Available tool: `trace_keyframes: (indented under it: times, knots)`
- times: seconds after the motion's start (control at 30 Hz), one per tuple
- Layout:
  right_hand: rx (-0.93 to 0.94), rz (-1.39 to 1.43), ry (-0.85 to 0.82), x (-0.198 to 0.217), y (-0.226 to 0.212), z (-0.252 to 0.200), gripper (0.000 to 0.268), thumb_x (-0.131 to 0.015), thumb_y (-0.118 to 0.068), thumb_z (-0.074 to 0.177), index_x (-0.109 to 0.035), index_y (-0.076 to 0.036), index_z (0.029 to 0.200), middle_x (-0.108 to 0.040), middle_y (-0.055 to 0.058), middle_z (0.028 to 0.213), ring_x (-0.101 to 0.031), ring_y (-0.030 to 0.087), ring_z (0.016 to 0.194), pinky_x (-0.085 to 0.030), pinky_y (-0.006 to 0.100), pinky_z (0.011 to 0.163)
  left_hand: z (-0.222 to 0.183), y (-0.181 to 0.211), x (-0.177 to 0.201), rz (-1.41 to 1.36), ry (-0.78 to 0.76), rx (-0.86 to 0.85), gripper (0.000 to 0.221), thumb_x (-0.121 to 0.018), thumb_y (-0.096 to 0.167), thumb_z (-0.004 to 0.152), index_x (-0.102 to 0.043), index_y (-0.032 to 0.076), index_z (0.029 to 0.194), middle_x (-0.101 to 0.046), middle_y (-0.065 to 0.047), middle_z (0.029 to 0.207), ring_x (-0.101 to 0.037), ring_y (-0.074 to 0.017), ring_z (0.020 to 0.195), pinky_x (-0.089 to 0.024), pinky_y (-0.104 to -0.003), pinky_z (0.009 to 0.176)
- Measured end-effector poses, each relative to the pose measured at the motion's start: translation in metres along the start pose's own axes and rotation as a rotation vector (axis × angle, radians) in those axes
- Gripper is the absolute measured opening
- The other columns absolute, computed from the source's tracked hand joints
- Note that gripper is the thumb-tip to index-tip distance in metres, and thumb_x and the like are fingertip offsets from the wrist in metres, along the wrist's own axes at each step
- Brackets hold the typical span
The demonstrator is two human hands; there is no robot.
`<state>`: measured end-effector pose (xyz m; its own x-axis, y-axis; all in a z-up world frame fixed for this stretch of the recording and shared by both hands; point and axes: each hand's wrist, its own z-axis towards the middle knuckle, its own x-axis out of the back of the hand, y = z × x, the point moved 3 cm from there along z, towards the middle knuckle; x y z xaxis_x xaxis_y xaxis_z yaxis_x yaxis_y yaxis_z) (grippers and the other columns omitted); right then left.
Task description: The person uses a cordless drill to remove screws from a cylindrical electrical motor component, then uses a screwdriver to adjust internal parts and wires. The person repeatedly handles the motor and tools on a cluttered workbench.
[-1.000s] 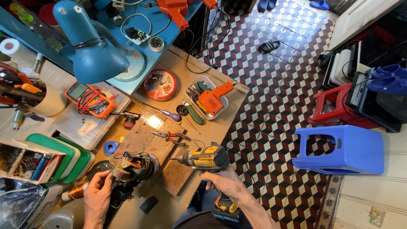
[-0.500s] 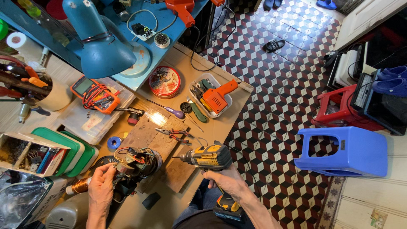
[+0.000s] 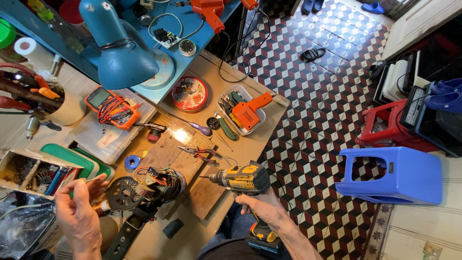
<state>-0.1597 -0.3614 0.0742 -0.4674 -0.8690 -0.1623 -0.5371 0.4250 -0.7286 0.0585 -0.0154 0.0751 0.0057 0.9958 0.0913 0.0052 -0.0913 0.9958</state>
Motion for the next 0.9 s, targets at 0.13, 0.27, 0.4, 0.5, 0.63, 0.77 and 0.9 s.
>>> trace_keyframes:
  times: [0.13, 0.27, 0.4, 0.5, 0.63, 0.77, 0.9]
  knots:
    - [0.009, -0.024, 0.029, 0.005, 0.001, 0.001, 0.031, -0.073, -0.006, 0.08, -0.072, 0.003, 0.11, -0.074, 0.009, 0.093, -0.064, 0.013, 0.065, -0.056, 0.028, 0.056, -0.009, 0.057, -0.044, -0.044, -0.094, -0.107, 0.019, -0.052, 0.017, 0.116, -0.047, 0.002, 0.125, -0.069, -0.023, 0.119, -0.072, -0.0242, 0.104, -0.059, -0.036, 0.096]
    - [0.03, 0.052, 0.015, 0.01, 0.002, 0.002, 0.035, -0.073, -0.005, 0.079, -0.07, 0.006, 0.113, -0.073, 0.012, 0.093, -0.064, 0.014, 0.066, -0.056, 0.029, 0.055, -0.023, 0.07, -0.114, -0.133, -0.201, -0.115, 0.016, -0.054, 0.018, 0.108, -0.053, 0.004, 0.117, -0.073, -0.019, 0.114, -0.074, -0.0234, 0.102, -0.061, -0.038, 0.086]
    - [-0.021, 0.047, 0.079, 0.022, 0.006, 0.003, 0.04, -0.074, -0.005, 0.077, -0.07, 0.006, 0.115, -0.075, 0.016, 0.093, -0.064, 0.015, 0.061, -0.057, 0.029, 0.054, -0.043, 0.036, -0.187, -0.316, -0.24, 0.096, 0.018, -0.056, 0.02, 0.106, -0.058, 0.004, 0.113, -0.076, -0.016, 0.11, -0.074, -0.0206, 0.101, -0.06, -0.034, 0.089]
    - [-0.07, 0.017, 0.132, 0.034, 0.008, 0.005, 0.042, -0.074, -0.006, 0.076, -0.07, 0.003, 0.117, -0.075, 0.016, 0.093, -0.062, 0.015, 0.058, -0.056, 0.029, 0.053, -0.049, -0.012, -0.226, -0.486, -0.198, 0.324, 0.023, -0.058, 0.026, 0.103, -0.058, 0.005, 0.112, -0.075, -0.012, 0.108, -0.073, -0.0182, 0.095, -0.059, -0.033, 0.087]
    - [-0.029, 0.049, 0.109, 0.047, 0.004, 0.016, 0.04, -0.074, -0.007, 0.076, -0.071, 0.008, 0.113, -0.075, 0.016, 0.094, -0.064, 0.015, 0.058, -0.056, 0.029, 0.054, -0.046, -0.097, -0.247, -0.595, -0.059, 0.547, 0.027, -0.063, 0.029, 0.101, -0.059, 0.007, 0.115, -0.071, -0.008, 0.111, -0.069, -0.0155, 0.096, -0.056, -0.031, 0.087]
    - [-0.07, 0.018, 0.099, 0.058, -0.004, 0.032, 0.037, -0.075, -0.008, 0.076, -0.073, 0.008, 0.109, -0.077, 0.014, 0.093, -0.062, 0.014, 0.057, -0.056, 0.029, 0.054, -0.021, -0.188, -0.254, -0.704, 0.106, 0.729, 0.026, -0.066, 0.026, 0.097, -0.06, 0.009, 0.116, -0.072, -0.005, 0.11, -0.067, -0.0142, 0.094, -0.054, -0.031, 0.086]
    - [-0.111, 0.015, 0.086, 0.068, -0.017, 0.048, 0.035, -0.074, -0.009, 0.076, -0.074, 0.006, 0.108, -0.076, 0.013, 0.092, -0.063, 0.013, 0.058, -0.056, 0.028, 0.054, 0.007, -0.259, -0.259, -0.76, 0.23, 0.756, 0.023, -0.067, 0.024, 0.099, -0.063, 0.008, 0.116, -0.07, -0.005, 0.107, -0.066, -0.0161, 0.092, -0.056, -0.031, 0.084]
